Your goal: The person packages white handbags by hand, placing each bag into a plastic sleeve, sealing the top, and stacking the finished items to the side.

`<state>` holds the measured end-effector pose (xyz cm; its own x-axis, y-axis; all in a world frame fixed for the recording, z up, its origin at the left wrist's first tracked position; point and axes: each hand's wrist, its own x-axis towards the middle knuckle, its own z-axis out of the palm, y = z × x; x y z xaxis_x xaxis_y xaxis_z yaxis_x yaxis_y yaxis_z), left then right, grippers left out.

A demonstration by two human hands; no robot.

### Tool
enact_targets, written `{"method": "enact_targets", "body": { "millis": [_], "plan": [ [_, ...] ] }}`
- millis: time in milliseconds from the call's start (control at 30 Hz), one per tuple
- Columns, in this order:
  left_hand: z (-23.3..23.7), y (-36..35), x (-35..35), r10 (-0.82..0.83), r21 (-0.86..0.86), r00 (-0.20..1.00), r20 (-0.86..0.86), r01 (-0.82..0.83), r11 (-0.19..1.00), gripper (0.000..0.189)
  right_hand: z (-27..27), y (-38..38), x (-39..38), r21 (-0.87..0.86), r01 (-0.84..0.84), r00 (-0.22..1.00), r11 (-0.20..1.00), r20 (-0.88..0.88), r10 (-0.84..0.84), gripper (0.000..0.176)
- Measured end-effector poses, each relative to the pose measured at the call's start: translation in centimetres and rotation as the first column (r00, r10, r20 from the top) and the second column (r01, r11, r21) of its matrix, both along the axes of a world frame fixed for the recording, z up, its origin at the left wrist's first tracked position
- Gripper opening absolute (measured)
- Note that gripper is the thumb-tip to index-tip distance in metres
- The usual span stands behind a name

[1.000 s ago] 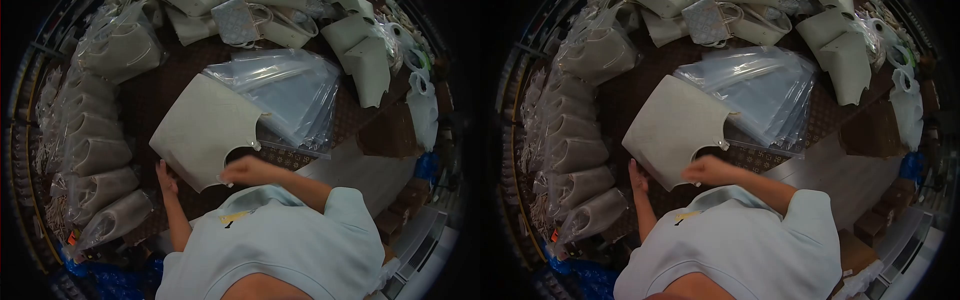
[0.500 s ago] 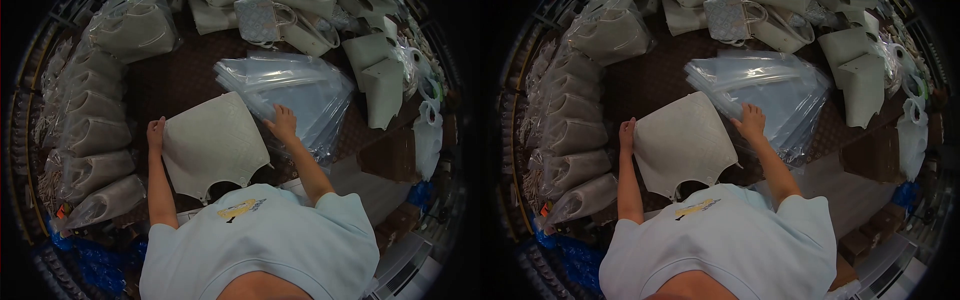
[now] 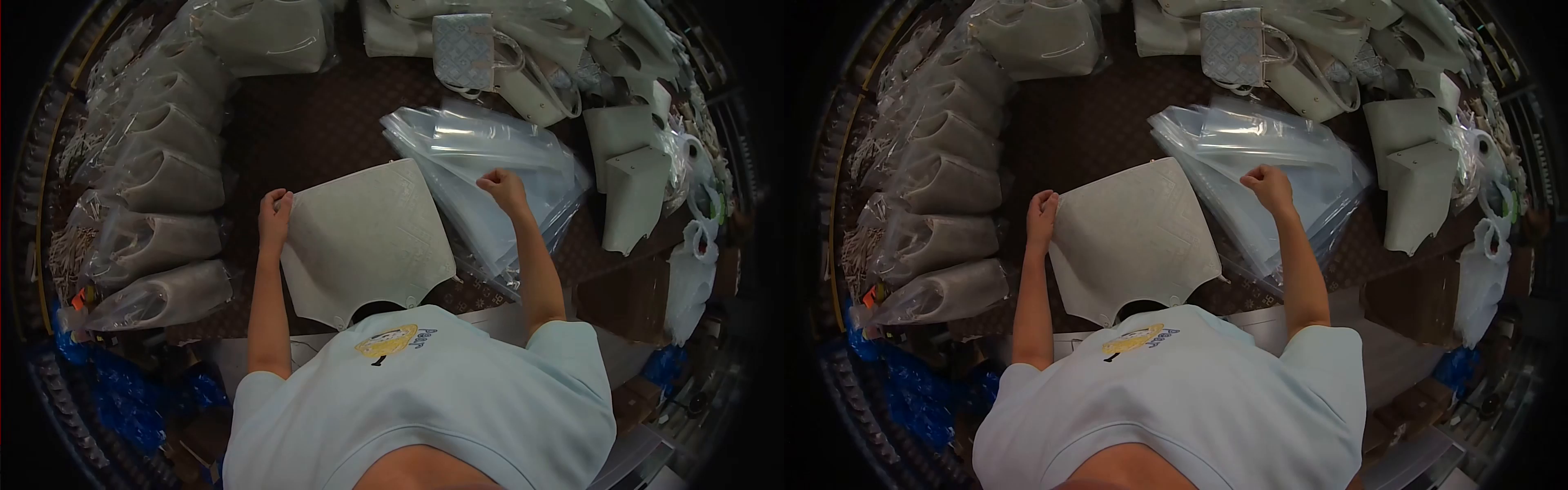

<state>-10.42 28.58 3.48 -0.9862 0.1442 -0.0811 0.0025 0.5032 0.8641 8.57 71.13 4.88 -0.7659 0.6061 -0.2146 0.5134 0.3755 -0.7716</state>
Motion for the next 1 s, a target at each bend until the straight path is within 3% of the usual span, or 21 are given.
{"method": "enact_targets", "body": {
  "millis": [100, 167, 200, 267, 300, 367, 400, 467, 600, 667, 733, 800, 833, 867, 933, 967, 1000],
  "plan": [
    [0.5, 0.0, 0.7, -0.027, 0.014, 1.0, -0.016, 0.027, 1.0, 0.04, 1.3, 0.4, -0.2, 0.055, -0.131, 0.987, 0.99, 0.098, 0.125, 0.019],
    [1.5, -0.4, 1.4, -0.028, 0.002, 0.999, -0.015, 0.028, 1.0, 0.04, 0.7, 1.4, 0.6, -0.097, -0.166, 0.982, 0.981, 0.074, 0.173, 0.018],
    [2.2, -0.5, 1.4, -0.041, -0.016, 0.999, -0.004, 0.041, 0.999, 0.039, 1.4, 2.2, 0.5, -0.08, -0.177, 0.981, 0.981, 0.061, 0.183, 0.018],
    [4.5, -0.9, 1.2, -0.029, 0.077, 1.0, -0.012, 0.029, 0.997, 0.038, 5.4, 2.9, 0.7, -0.39, 0.027, 0.999, 0.92, -0.021, -0.038, 0.016],
    [5.7, -1.4, 1.2, -0.034, 0.15, 0.999, -0.005, 0.034, 0.988, 0.037, 6.8, 3.6, 0.8, -0.389, 0.027, 0.999, 0.921, -0.023, -0.039, 0.016],
    [8.1, -1.8, 1.1, -0.022, 0.208, 1.0, -0.012, 0.024, 0.978, 0.036, 8.9, 4.9, 0.6, -0.192, -0.104, 0.994, 0.976, 0.016, 0.109, 0.018],
    [8.7, -1.9, 1.0, -0.007, 0.267, 1.0, -0.013, 0.01, 0.964, 0.035, 9.0, 4.8, 0.8, -0.187, -0.1, 0.994, 0.977, 0.012, 0.104, 0.018],
    [8.5, -2.5, 0.9, -0.026, 0.285, 0.999, -0.02, 0.03, 0.958, 0.035, 9.3, 4.5, 0.9, 0.222, -0.331, 0.915, 0.917, 0.314, 0.255, 0.021],
    [8.9, -2.6, 2.1, -0.086, 0.251, 0.996, -0.006, 0.085, 0.964, 0.035, 12.7, 4.2, 0.3, 0.194, -0.351, 0.855, 0.916, 0.465, 0.23, 0.025],
    [9.4, -2.8, 2.7, -0.095, 0.233, 0.995, -0.012, 0.095, 0.968, 0.035, 14.5, 5.4, -0.2, 0.345, -0.284, 0.93, 0.895, 0.325, 0.171, 0.026],
    [10.5, -2.2, 2.8, -0.109, 0.222, 0.994, -0.024, 0.111, 0.969, 0.035, 16.1, 5.7, -1.6, 0.314, -0.276, 0.943, 0.909, 0.271, 0.192, 0.026],
    [12.6, -0.9, 3.2, -0.119, 0.075, 0.985, -0.122, 0.129, 0.989, 0.042, 19.8, 0.9, -3.8, 0.538, -0.267, 0.963, 0.799, 0.171, 0.207, 0.019],
    [13.9, 0.3, 3.2, -0.173, 0.004, 0.924, -0.342, 0.185, 0.983, 0.049, 20.9, -1.7, -4.9, 0.652, -0.359, 0.92, 0.668, 0.126, 0.371, 0.015],
    [15.4, 1.7, 3.5, -0.232, -0.083, 0.813, -0.535, 0.222, 0.971, 0.056, 21.7, -4.6, -6.0, 0.751, -0.417, 0.843, 0.512, 0.108, 0.527, 0.013],
    [19.4, 4.5, 4.3, -0.394, -0.299, 0.635, -0.664, 0.258, 0.919, 0.072, 23.4, -10.6, -7.4, 0.9, -0.398, 0.581, 0.176, 0.099, 0.808, 0.009],
    [20.4, 5.2, 4.2, -0.391, -0.301, 0.637, -0.665, 0.251, 0.92, 0.072, 24.1, -13.2, -7.6, 0.923, -0.368, 0.468, 0.115, 0.077, 0.88, 0.01],
    [21.2, 5.7, 4.1, -0.42, -0.372, 0.549, -0.723, 0.202, 0.906, 0.064, 24.7, -15.2, -7.5, 0.943, -0.327, 0.342, 0.057, 0.062, 0.938, 0.011]
  ]
}}
